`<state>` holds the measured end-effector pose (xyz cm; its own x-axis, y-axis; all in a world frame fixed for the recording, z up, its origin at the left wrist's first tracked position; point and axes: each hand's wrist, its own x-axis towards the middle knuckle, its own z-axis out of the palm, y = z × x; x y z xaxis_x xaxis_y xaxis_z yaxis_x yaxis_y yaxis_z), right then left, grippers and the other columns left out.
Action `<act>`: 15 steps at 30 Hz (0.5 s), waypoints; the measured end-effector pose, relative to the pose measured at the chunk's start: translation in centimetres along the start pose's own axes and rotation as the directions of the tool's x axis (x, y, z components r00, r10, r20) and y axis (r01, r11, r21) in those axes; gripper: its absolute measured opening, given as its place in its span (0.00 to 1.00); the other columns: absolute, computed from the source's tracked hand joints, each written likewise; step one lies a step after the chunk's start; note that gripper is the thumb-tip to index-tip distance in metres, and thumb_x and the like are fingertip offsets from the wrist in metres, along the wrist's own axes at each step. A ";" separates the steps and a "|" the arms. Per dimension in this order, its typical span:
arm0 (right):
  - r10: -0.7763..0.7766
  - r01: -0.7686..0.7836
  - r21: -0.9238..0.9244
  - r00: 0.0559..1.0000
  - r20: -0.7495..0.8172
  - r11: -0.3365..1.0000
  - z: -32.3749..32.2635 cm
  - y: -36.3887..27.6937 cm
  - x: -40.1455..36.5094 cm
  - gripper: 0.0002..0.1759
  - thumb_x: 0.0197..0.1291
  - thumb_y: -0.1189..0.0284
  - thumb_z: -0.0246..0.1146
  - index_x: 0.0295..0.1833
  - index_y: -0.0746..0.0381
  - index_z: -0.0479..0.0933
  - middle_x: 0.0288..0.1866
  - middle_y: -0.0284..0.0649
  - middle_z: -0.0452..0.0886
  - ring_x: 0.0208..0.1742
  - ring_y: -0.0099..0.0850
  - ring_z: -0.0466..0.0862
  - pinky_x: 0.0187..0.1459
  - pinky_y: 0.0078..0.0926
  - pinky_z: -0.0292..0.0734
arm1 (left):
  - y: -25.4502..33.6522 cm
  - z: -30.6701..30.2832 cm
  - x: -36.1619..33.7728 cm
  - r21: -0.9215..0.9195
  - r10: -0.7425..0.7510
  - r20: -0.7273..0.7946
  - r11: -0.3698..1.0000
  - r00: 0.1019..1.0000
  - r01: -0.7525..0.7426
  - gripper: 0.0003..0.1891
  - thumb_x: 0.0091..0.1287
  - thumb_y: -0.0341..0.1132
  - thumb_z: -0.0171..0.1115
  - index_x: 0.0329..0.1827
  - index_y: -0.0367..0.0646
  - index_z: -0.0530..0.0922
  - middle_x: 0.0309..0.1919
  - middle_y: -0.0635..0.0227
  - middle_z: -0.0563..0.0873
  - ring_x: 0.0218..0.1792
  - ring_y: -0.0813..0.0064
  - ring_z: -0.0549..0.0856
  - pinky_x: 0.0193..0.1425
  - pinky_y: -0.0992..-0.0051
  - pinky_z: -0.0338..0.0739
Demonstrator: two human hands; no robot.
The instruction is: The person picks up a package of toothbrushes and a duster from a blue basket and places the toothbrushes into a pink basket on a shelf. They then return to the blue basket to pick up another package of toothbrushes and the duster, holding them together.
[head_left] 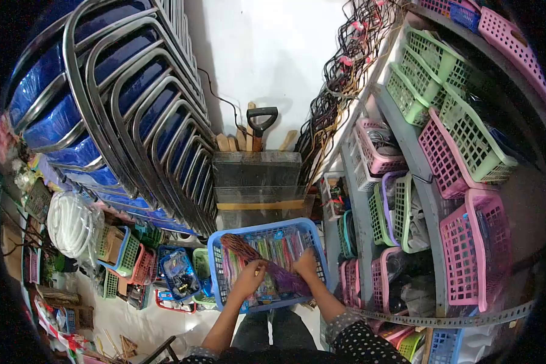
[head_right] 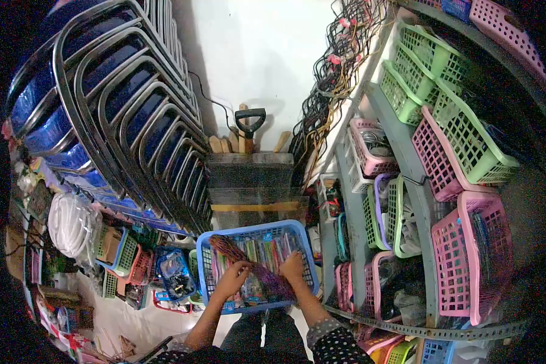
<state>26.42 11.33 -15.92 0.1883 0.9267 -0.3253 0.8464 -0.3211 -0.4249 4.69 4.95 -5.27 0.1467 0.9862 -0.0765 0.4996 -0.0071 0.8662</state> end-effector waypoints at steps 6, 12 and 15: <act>-0.356 0.372 0.364 0.928 -0.113 0.854 -7.2 -4.8 -5.4 0.28 0.42 0.74 0.61 0.53 0.71 0.67 0.54 0.58 0.70 0.53 0.54 0.72 0.54 0.40 0.69 | -3.4 0.1 0.6 -0.735 -0.285 0.350 0.508 0.893 0.450 0.35 0.63 0.60 0.43 0.60 0.38 0.65 0.54 0.60 0.76 0.53 0.61 0.75 0.57 0.63 0.67; -0.806 0.815 -0.044 0.561 -0.188 0.578 -9.8 -10.2 -10.9 0.26 0.46 0.80 0.54 0.56 0.56 0.69 0.60 0.42 0.70 0.65 0.42 0.64 0.64 0.57 0.52 | 1.0 -6.3 -2.8 -0.914 -0.091 0.405 -0.070 0.910 0.400 0.43 0.59 0.68 0.42 0.65 0.40 0.57 0.60 0.52 0.68 0.59 0.54 0.71 0.62 0.58 0.65; -0.883 0.863 -0.192 0.444 -0.151 0.467 -9.3 -11.2 -12.4 0.27 0.47 0.79 0.54 0.57 0.54 0.69 0.60 0.42 0.69 0.65 0.43 0.64 0.62 0.61 0.51 | 0.6 -7.9 -4.7 -0.946 -0.195 0.323 -0.080 0.926 0.313 0.33 0.64 0.56 0.48 0.63 0.40 0.60 0.58 0.55 0.71 0.54 0.58 0.75 0.56 0.60 0.71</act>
<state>19.21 5.30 0.73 -0.5886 0.7245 0.3586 0.6530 0.6876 -0.3174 -2.43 1.58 -0.51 0.3140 0.8614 -0.3992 -0.8022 0.4656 0.3737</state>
